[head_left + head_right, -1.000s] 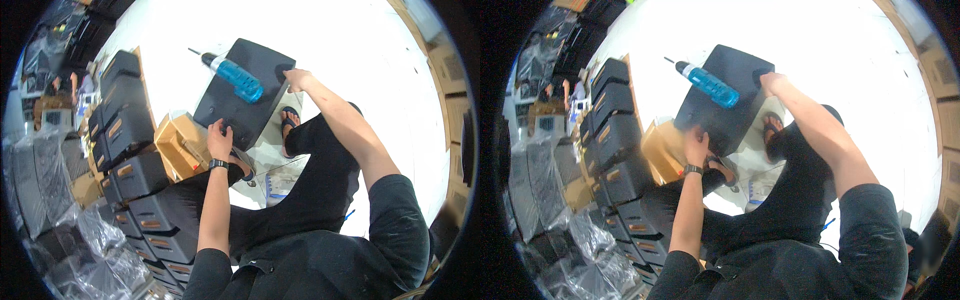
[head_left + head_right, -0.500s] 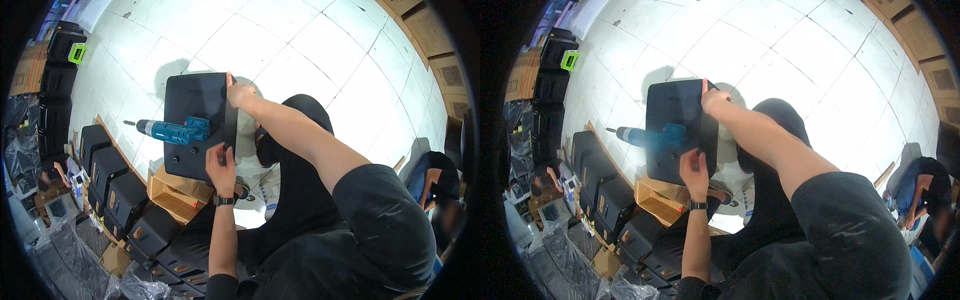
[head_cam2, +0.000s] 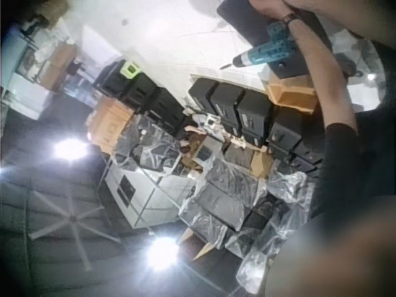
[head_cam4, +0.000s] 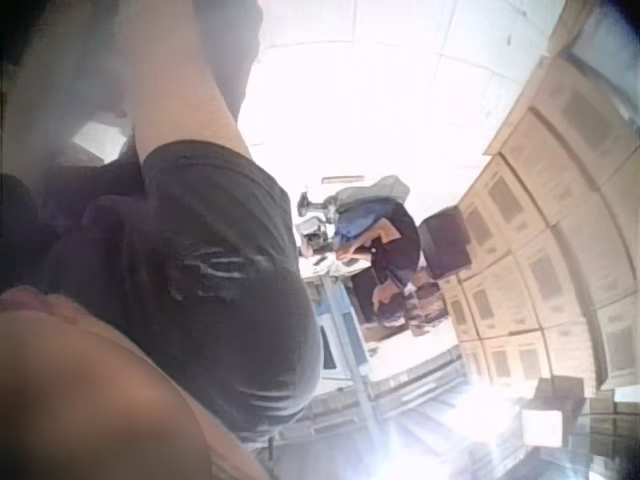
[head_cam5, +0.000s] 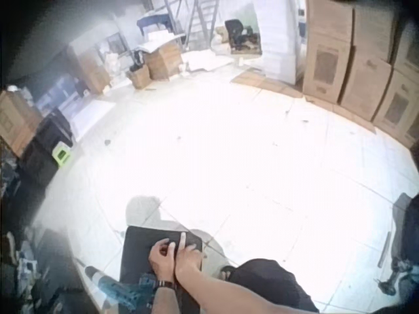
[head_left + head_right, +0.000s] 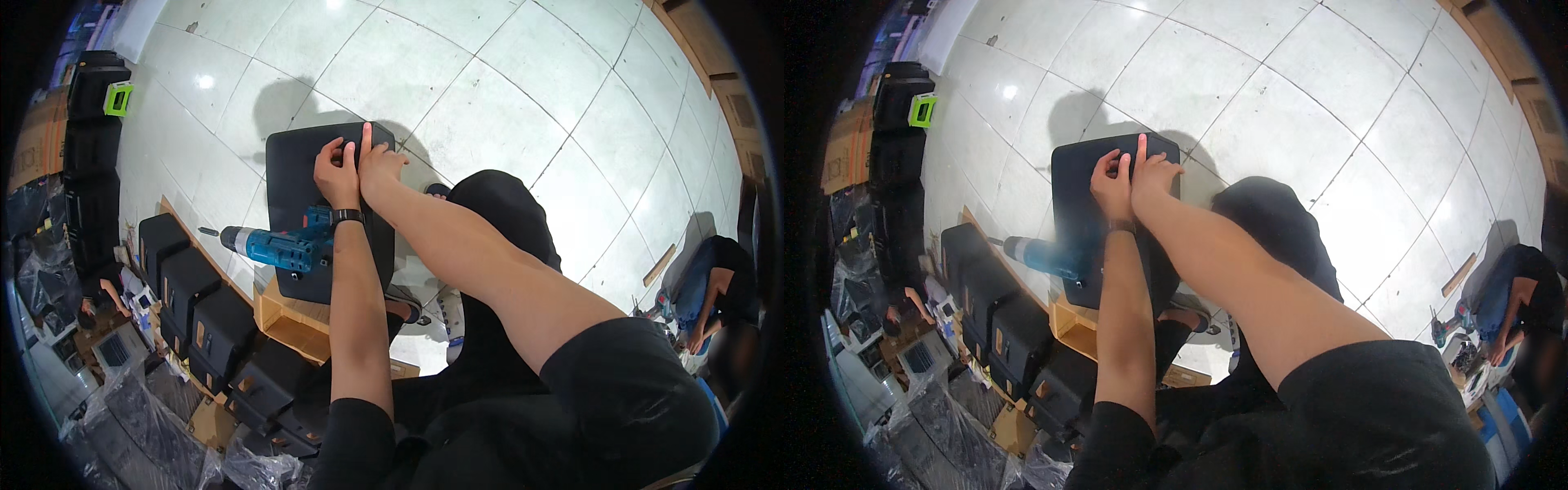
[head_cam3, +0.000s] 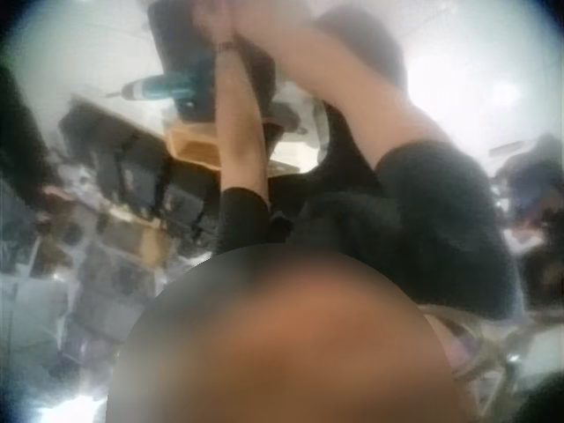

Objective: The person sits on the floor and uses a cordless drill to fasten screws into a black plastic speaker enclosure. They then insert a circular foam gasket into the enclosure's central opening and press it into place.

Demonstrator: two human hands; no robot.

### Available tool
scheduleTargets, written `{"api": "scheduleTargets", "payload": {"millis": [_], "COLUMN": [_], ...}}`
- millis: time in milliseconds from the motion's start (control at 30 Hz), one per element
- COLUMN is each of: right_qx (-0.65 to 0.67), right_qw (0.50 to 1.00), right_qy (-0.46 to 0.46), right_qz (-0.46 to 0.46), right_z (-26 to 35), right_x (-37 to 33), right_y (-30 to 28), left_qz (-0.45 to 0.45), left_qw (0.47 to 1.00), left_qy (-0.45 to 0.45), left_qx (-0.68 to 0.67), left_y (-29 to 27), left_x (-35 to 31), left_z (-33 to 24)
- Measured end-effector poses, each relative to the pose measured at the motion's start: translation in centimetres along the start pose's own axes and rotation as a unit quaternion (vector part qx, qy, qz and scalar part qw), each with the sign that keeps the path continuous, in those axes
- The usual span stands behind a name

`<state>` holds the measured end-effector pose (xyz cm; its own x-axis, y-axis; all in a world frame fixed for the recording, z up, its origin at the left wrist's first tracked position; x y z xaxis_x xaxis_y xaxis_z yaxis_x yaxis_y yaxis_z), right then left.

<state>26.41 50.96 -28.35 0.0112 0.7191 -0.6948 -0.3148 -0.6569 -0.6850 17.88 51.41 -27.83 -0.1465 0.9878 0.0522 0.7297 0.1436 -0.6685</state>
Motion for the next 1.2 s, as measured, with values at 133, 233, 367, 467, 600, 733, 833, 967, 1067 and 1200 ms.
{"api": "scheduleTargets", "payload": {"millis": [133, 233, 367, 467, 600, 733, 833, 967, 1067, 1200], "right_qx": [-0.013, -0.003, 0.035, 0.045, 0.066, 0.041, 0.048, 0.044, 0.047, 0.008], "right_qw": [1.0, 1.0, 0.996, 0.992, 0.991, 0.993, 0.991, 0.992, 0.99, 0.995], "right_qy": [0.002, 0.02, 0.004, -0.007, 0.01, 0.022, 0.021, 0.016, 0.005, 0.017], "right_qz": [0.005, 0.017, 0.084, 0.116, 0.115, 0.109, 0.12, 0.117, 0.132, 0.099], "right_z": [-0.4, -0.3, -0.4, -0.5, -0.3, -0.1, -0.4, -0.6, -0.5, -0.4], "right_x": [0.1, 0.3, -0.7, -0.6, 0.0, -0.5, -0.5, -0.5, -1.2, -1.5], "right_y": [0.4, 0.7, -0.7, -1.1, -0.8, -1.1, -1.4, -1.4, -2.1, -1.9], "left_qz": [0.026, 0.031, 0.035, 0.038, 0.049, 0.033, 0.031, 0.043, 0.044, 0.05], "left_qw": [0.999, 0.998, 0.999, 0.999, 0.996, 0.994, 0.997, 0.999, 0.999, 0.999], "left_qy": [0.019, -0.02, -0.02, 0.006, 0.04, 0.06, 0.056, 0.019, 0.006, -0.004], "left_qx": [-0.002, -0.058, -0.033, 0.012, 0.069, 0.087, 0.039, -0.01, -0.025, 0.005], "left_y": [0.0, -0.7, -1.1, -0.9, -0.7, -0.7, -0.7, -0.7, -0.8, -0.6], "left_x": [0.2, 0.0, -0.1, 0.1, 0.2, 0.1, 0.1, 0.1, 0.3, 0.2], "left_z": [0.5, 0.9, 0.5, -0.1, -0.6, 0.0, 0.5, 0.5, 0.8, 0.9]}}
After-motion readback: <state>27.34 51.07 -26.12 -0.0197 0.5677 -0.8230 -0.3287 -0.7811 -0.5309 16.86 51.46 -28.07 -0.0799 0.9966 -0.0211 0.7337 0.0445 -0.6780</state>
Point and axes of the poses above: each hand's wrist, its own x-axis towards the middle knuckle, its own y-axis out of the palm, z = x × y, the point moved 2 cm from there along x, towards the middle knuckle, and after that the axes turned 7 degrees about z, right-handed, at the moved point
